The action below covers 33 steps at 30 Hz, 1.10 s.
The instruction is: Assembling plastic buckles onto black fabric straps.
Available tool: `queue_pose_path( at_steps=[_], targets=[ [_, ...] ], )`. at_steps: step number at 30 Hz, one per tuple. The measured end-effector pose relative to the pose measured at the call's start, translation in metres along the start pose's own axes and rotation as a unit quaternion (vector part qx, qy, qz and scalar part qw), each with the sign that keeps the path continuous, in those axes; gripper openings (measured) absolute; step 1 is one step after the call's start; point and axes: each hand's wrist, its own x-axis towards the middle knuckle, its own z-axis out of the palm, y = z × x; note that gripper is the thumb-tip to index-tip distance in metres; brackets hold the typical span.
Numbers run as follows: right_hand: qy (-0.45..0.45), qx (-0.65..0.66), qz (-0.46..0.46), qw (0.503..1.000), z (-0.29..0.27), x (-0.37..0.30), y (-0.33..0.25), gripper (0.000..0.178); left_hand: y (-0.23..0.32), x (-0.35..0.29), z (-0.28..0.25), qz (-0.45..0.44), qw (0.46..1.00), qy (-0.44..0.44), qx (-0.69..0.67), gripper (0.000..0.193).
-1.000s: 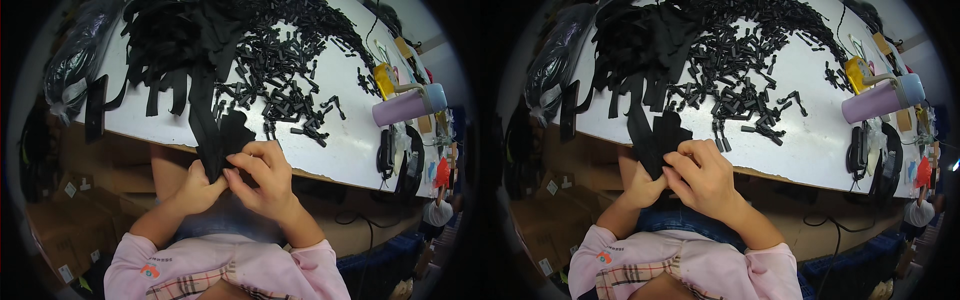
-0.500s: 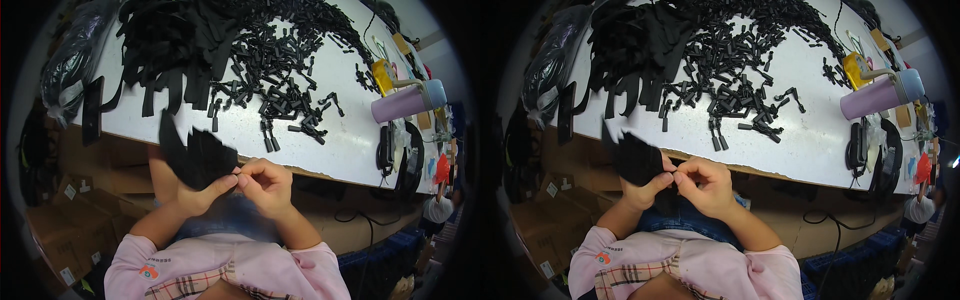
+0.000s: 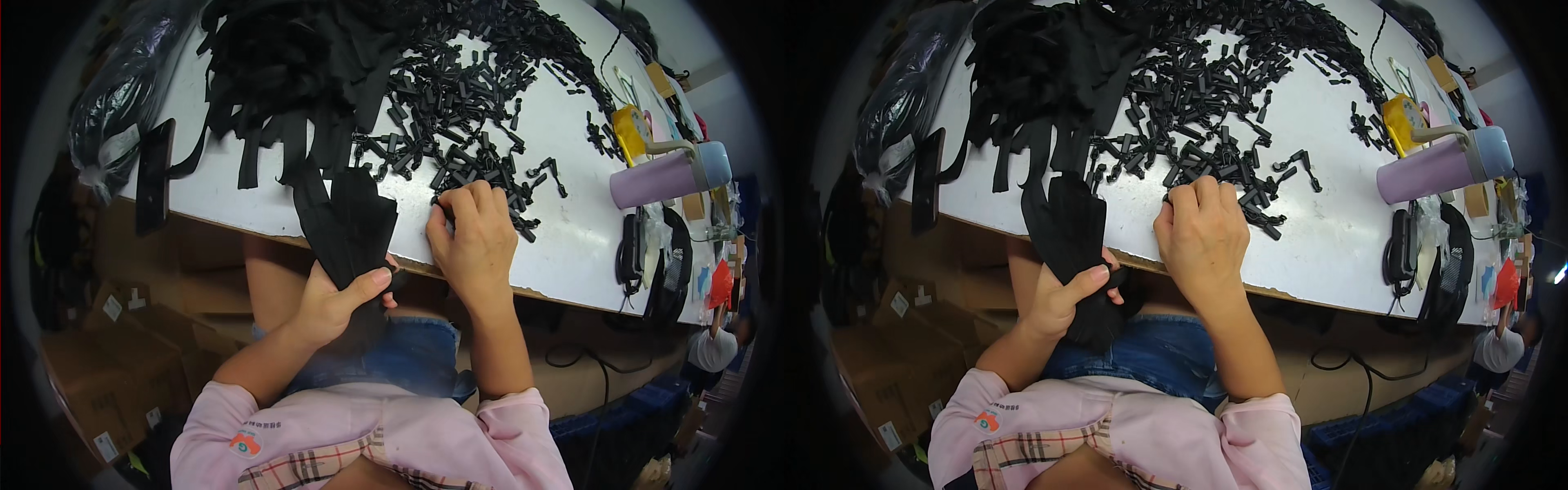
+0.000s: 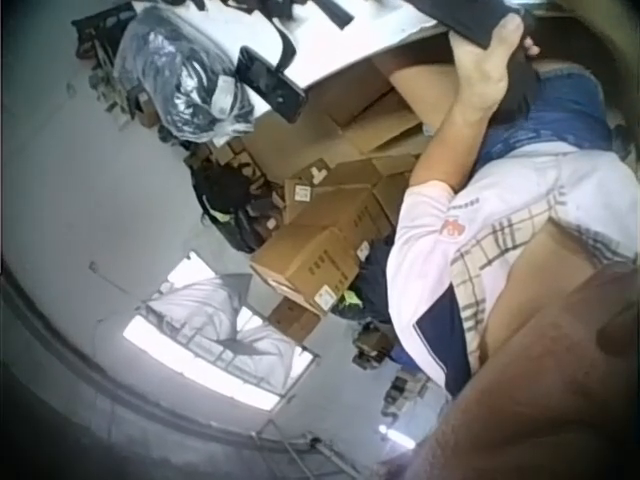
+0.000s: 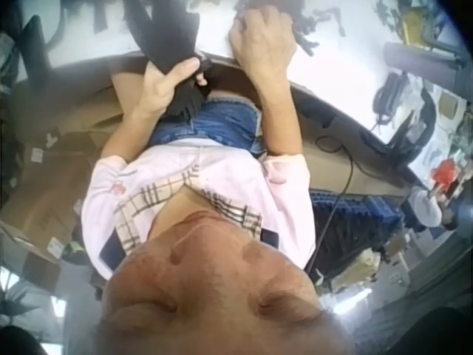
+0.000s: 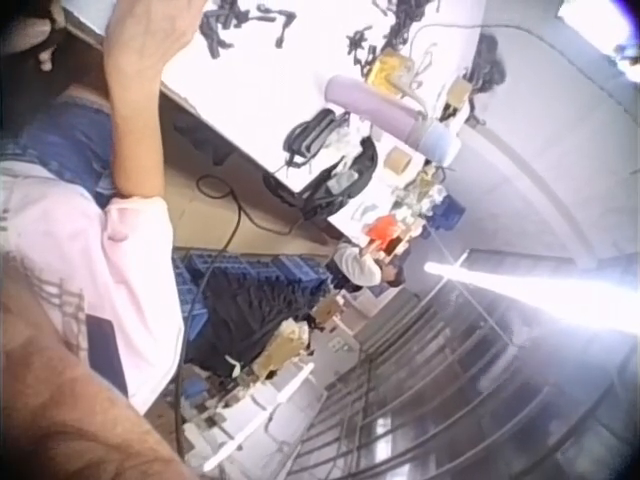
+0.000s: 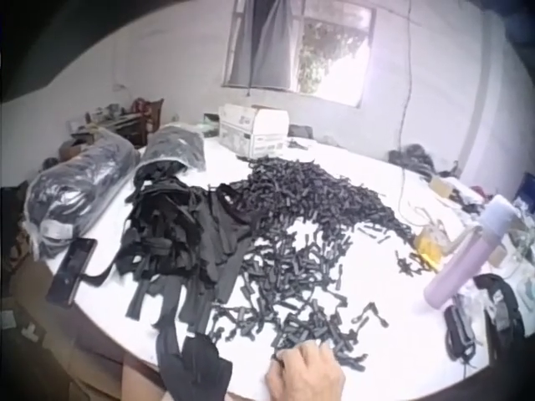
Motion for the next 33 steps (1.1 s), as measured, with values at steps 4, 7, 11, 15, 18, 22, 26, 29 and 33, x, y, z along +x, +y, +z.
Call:
queue_pose_path(
  at_steps=[4, 7, 11, 15, 18, 22, 26, 29, 33],
  targets=[
    [-0.004, 0.193, 0.065, 0.979, -0.011, -0.008, -0.004, 0.012, 0.003, 0.000, 0.000, 0.021, 0.998, -0.019, 0.049, 0.022],
    [-0.088, 0.628, 0.192, 0.749, -0.024, -0.024, -0.013, 0.008, 0.006, 0.001, -0.001, -0.066, 0.996, -0.052, -0.007, 0.023],
    [-0.089, 0.695, 0.153, 0.697, -0.020, -0.036, -0.016, 0.019, 0.004, 0.001, 0.002, -0.052, 0.998, -0.033, -0.012, 0.025],
    [-0.088, 0.671, 0.085, 0.732, -0.016, -0.039, -0.009, 0.019, 0.004, 0.000, 0.004, -0.088, 0.995, -0.022, -0.032, 0.026],
    [-0.084, 0.676, 0.069, 0.729, -0.015, -0.039, -0.006, 0.019, 0.006, 0.001, 0.004, -0.101, 0.994, -0.022, -0.035, 0.026],
    [-0.093, 0.688, 0.073, 0.716, -0.015, -0.039, -0.006, 0.020, 0.007, 0.002, 0.004, -0.131, 0.990, -0.024, -0.057, 0.027],
    [-0.101, 0.677, 0.069, 0.726, -0.014, -0.039, -0.005, 0.020, 0.007, 0.003, 0.005, -0.115, 0.993, -0.011, -0.038, 0.028],
    [-0.104, 0.671, 0.068, 0.730, -0.015, -0.038, -0.006, 0.020, 0.008, 0.003, 0.005, -0.098, 0.995, -0.003, -0.028, 0.028],
    [-0.126, 0.661, 0.063, 0.737, -0.017, -0.035, -0.005, 0.018, 0.010, 0.003, 0.003, -0.112, 0.993, -0.012, -0.027, 0.029]
  ],
)
